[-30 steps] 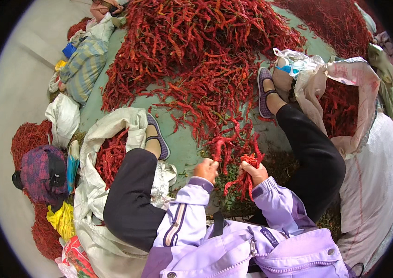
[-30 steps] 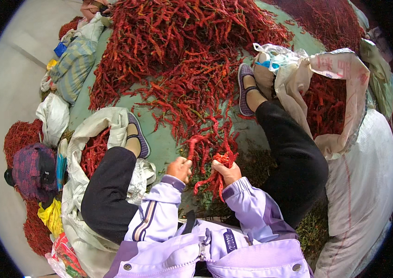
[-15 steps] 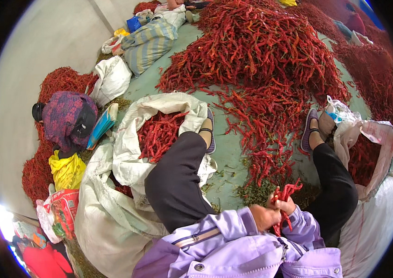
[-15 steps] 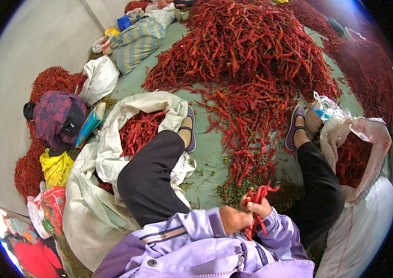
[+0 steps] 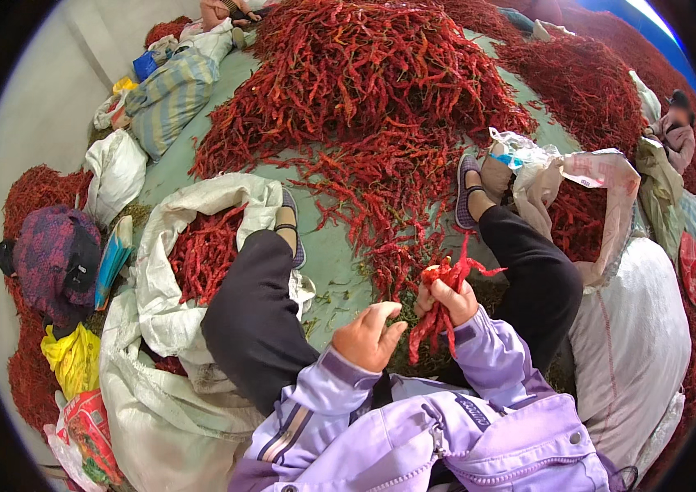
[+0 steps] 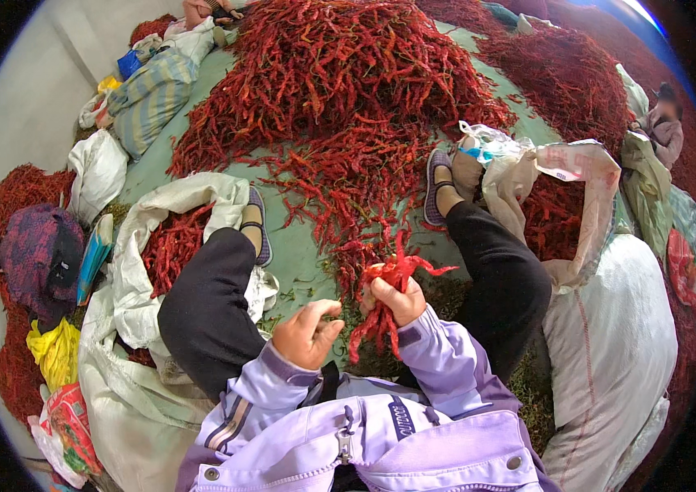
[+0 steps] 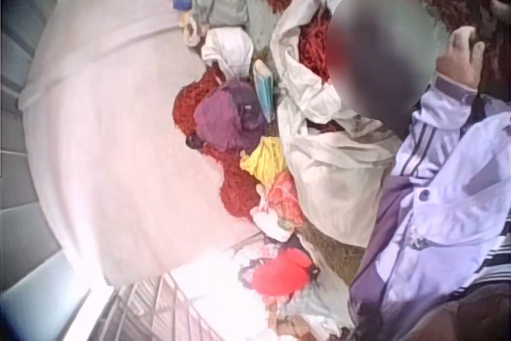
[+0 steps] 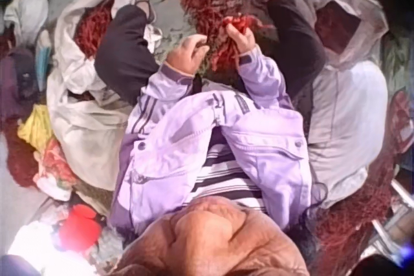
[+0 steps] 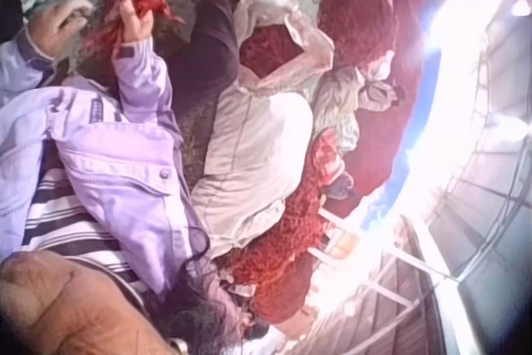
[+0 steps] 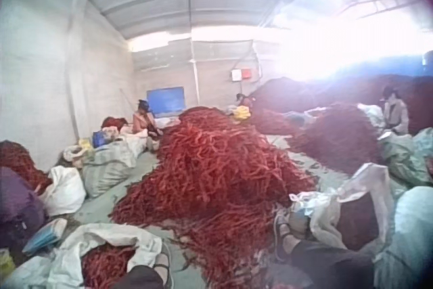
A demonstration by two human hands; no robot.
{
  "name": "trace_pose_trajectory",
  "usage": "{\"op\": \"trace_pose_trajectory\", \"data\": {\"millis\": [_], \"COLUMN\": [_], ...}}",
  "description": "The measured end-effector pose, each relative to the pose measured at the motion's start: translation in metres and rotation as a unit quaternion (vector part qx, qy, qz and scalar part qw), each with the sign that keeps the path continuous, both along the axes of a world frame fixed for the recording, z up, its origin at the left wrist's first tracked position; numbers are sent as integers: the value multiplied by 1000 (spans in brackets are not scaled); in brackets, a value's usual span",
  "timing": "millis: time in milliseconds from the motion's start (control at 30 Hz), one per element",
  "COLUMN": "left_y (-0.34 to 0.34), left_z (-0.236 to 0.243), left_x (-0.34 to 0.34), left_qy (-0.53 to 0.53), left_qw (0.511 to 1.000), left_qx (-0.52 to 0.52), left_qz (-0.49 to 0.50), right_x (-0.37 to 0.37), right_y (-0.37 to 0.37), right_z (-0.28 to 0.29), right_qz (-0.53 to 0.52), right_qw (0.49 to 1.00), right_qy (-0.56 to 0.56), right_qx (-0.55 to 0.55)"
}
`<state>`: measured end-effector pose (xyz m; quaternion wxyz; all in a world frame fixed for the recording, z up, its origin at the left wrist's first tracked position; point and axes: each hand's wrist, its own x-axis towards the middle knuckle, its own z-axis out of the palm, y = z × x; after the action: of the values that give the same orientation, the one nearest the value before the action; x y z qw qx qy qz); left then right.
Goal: The person sits on the floor and removes stems from dried red chilies by hand, placing the cleaned chilies into a white sack. The person repeatedly picks chilies from a large pile, detaches the stems, and deposits the chilies into the sack.
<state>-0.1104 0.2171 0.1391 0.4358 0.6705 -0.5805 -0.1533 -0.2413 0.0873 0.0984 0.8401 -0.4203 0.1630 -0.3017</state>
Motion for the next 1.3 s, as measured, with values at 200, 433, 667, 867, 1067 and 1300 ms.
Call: {"op": "trace_pose_trajectory", "data": {"millis": [200,433,667,867,1067,1300], "left_y": [-6,-7,-13,-42,-77,-113], "left_z": [-10,2,26,59,144,168], "left_x": [-14,-27,-33,-41,-24,30], "left_qy": [-96,-144,-232,-160,-202,-157], "left_qw": [994,988,964,982,963,916], "left_qx": [-44,-51,-121,-85,-67,-236], "left_qz": [-14,-35,-55,-53,-168,-283], "right_x": [2,-8,-18,-22,-20,30], "right_y": [31,43,46,26,-13,-24], "right_z": [1,22,35,75,111,158], "right_qz": [-100,-155,-246,-261,-311,-325], "right_qw": [974,960,901,898,881,867], "right_qy": [75,100,57,41,-86,-138], "right_qx": [-187,-210,-354,-353,-346,-353]}}
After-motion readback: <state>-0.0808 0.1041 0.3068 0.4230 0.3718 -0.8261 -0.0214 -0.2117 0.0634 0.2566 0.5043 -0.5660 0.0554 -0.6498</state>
